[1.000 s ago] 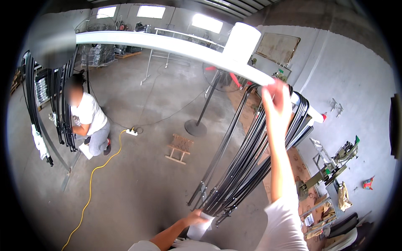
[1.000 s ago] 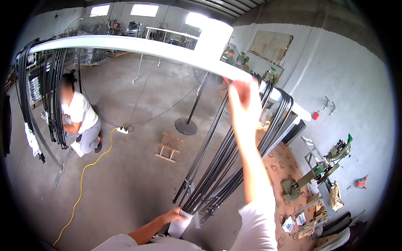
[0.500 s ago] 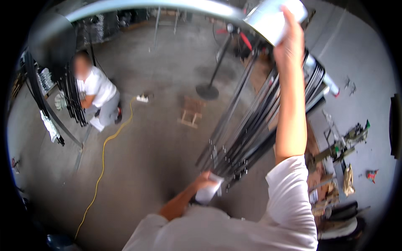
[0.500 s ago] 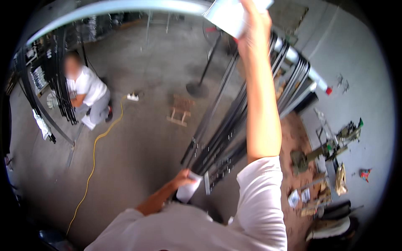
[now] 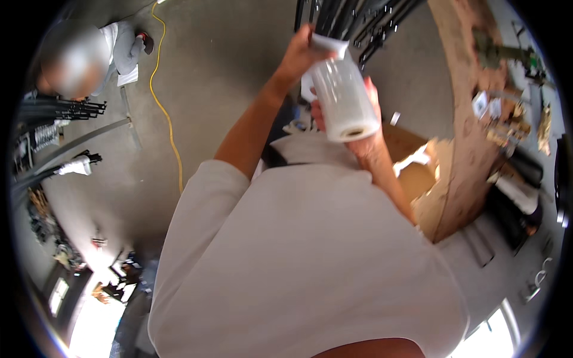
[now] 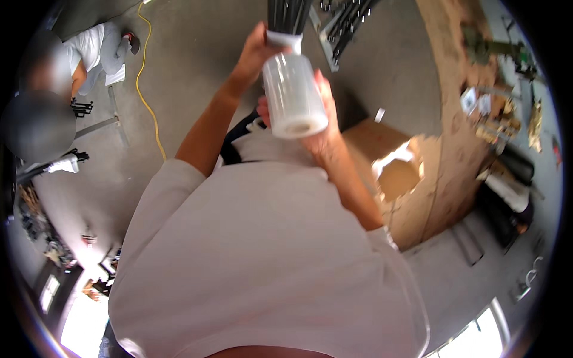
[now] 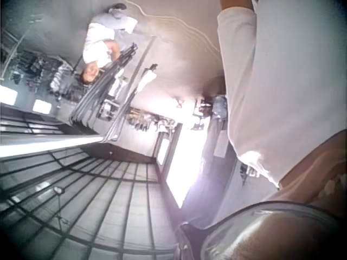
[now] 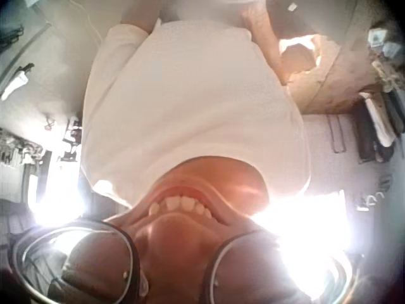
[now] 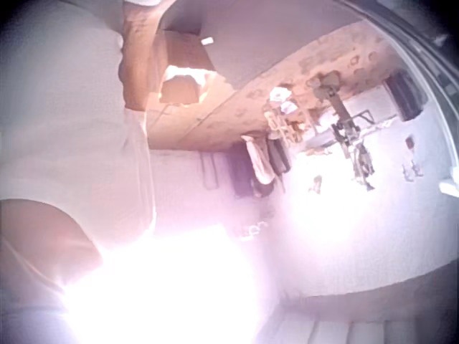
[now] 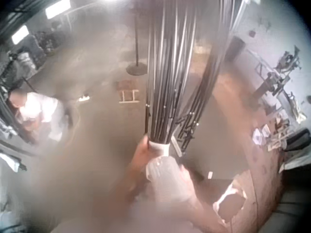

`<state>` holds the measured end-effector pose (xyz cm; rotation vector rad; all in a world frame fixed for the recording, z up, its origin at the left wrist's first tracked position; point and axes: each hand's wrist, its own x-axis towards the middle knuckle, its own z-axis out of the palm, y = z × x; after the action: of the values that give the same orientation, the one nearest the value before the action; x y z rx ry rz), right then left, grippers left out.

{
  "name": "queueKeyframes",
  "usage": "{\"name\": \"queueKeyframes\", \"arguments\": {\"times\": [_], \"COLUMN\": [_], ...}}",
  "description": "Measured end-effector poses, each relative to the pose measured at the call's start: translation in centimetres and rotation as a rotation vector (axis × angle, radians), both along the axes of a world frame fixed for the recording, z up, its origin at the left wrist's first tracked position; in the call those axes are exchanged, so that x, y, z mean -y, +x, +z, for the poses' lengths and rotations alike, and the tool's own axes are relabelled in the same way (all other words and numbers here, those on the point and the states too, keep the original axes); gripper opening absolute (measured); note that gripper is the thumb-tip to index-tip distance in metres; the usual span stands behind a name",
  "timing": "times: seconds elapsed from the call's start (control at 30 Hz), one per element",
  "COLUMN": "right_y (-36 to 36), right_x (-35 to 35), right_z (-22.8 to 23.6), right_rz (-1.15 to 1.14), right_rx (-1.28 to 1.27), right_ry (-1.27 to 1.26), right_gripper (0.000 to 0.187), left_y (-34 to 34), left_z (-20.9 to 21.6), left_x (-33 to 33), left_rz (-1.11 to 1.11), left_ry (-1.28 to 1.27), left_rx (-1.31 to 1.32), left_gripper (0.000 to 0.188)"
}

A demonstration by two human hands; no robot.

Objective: The person retrieves white protective sheets from a cardboard box and wraps them around the ends of a bundle of black metal rods. The person then uses a roll of clear plastic wrap to secure the protective sheets around the rod bundle.

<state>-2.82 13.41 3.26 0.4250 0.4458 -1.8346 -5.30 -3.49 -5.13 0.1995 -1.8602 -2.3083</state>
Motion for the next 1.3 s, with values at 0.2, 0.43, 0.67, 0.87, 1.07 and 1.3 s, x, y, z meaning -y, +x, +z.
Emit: {"name": "queueKeyframes", "arguments": {"times": [0.2,0.43,0.67,0.87,1.07,1.3], "right_y": [-1.7,-1.4,-0.9,0.0,0.7,0.0], "right_x": [0.8,-0.2,-1.1,-1.2,-2.4,-1.6], "right_z": [-1.3,-1.9,-1.6,-0.6,0.0,-0.5], "right_rz": [-0.079,-0.005,0.004,-0.070,-0.346,-0.351], "right_rx": [0.199,0.203,0.064,-0.142,-0.670,-0.821], "right_ry": [-0.031,-0.149,-0.055,0.134,0.386,0.449], "right_gripper": [0.041,0.061,0.059,0.059,0.072,0.075], "left_y": [0.5,0.9,1.6,1.6,2.0,2.6], "left_z": [3.2,1.8,1.6,-2.4,1.1,2.9], "left_x": [-2.4,1.3,0.4,0.6,-0.4,-0.5], "left_rz": [0.042,-0.328,-0.371,-0.361,-0.190,-0.316], "left_ry": [0.222,0.423,0.553,0.231,0.091,0.247], "left_rx": [0.004,-0.047,-0.184,-0.273,-0.173,-0.204], "left_gripper": [0.052,0.073,0.071,0.019,0.023,0.032]}}
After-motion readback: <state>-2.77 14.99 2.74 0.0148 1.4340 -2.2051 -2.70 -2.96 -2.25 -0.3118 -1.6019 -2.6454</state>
